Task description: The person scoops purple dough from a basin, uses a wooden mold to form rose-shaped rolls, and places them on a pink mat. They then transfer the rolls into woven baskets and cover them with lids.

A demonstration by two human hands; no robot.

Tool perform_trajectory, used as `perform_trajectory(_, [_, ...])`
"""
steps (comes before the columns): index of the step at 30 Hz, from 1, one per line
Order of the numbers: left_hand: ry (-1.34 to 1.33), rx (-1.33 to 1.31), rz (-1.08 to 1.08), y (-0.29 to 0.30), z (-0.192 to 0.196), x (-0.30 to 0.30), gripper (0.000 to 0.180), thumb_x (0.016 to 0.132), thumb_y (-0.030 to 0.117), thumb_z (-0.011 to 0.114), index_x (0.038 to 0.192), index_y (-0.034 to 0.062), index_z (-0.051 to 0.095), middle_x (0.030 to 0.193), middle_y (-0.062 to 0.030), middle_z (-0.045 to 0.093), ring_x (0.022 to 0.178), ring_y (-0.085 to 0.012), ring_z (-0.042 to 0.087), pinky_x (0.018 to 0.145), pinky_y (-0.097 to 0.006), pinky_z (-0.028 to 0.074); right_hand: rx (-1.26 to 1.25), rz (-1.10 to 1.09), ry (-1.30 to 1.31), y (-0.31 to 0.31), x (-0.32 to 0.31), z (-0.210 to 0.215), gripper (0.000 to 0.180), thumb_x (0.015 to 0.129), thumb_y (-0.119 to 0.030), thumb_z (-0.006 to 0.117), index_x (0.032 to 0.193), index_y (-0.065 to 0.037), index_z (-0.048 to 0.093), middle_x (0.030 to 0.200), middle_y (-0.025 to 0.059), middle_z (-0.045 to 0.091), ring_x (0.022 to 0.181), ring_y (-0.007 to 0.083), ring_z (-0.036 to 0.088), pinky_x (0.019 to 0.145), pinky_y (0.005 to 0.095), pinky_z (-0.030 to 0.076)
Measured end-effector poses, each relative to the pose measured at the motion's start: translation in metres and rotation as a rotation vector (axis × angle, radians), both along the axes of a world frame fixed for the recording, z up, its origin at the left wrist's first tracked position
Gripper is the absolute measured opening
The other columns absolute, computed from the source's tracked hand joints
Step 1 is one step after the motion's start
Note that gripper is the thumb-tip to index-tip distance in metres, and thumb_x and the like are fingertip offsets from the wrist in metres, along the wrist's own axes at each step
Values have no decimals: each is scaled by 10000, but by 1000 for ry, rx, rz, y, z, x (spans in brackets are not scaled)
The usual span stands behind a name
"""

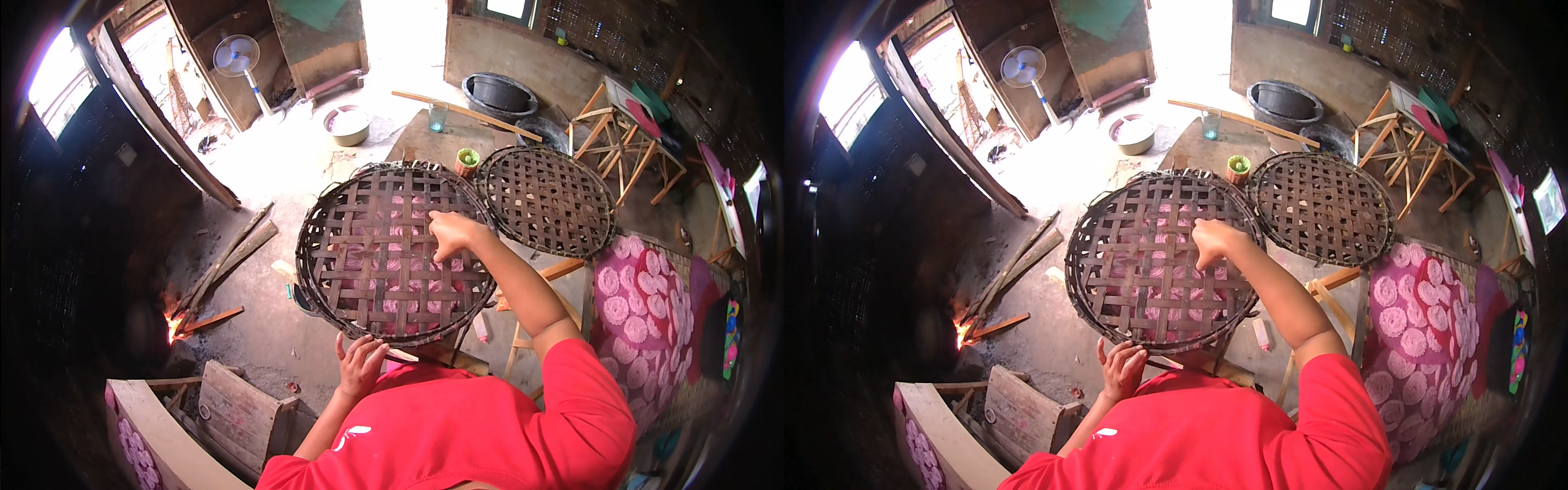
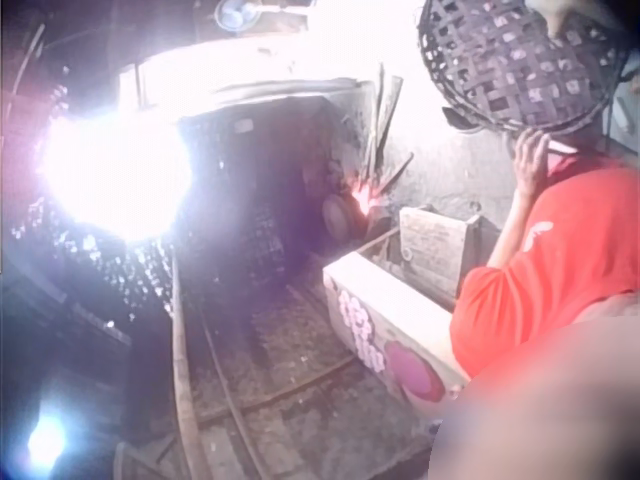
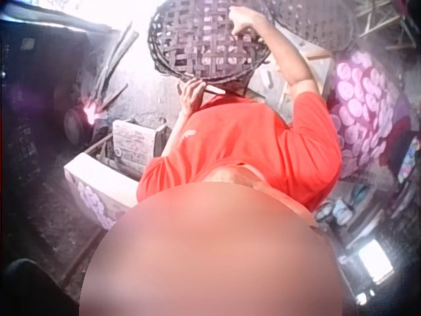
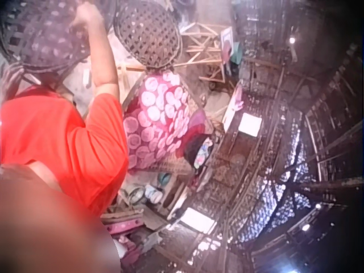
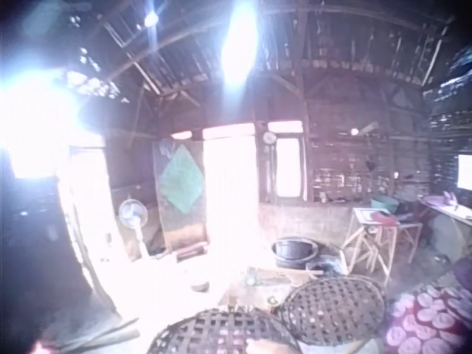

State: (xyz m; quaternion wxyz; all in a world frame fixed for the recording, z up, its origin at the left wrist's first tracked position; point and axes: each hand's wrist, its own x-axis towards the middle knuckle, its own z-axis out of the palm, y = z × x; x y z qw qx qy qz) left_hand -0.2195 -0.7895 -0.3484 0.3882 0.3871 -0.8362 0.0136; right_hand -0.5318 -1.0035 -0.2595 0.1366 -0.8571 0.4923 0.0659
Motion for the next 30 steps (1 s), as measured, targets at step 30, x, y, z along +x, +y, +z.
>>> perform_trajectory(30, [-34,11,91,5,12,-1,381,714,55,643,1049,229,693,998,52,600,983,-174,537,961,-413,387,-134,19,-27,19,10,31,480,564,-326,759,795,86,673,1068,270,586,891,402,645,819,427,546])
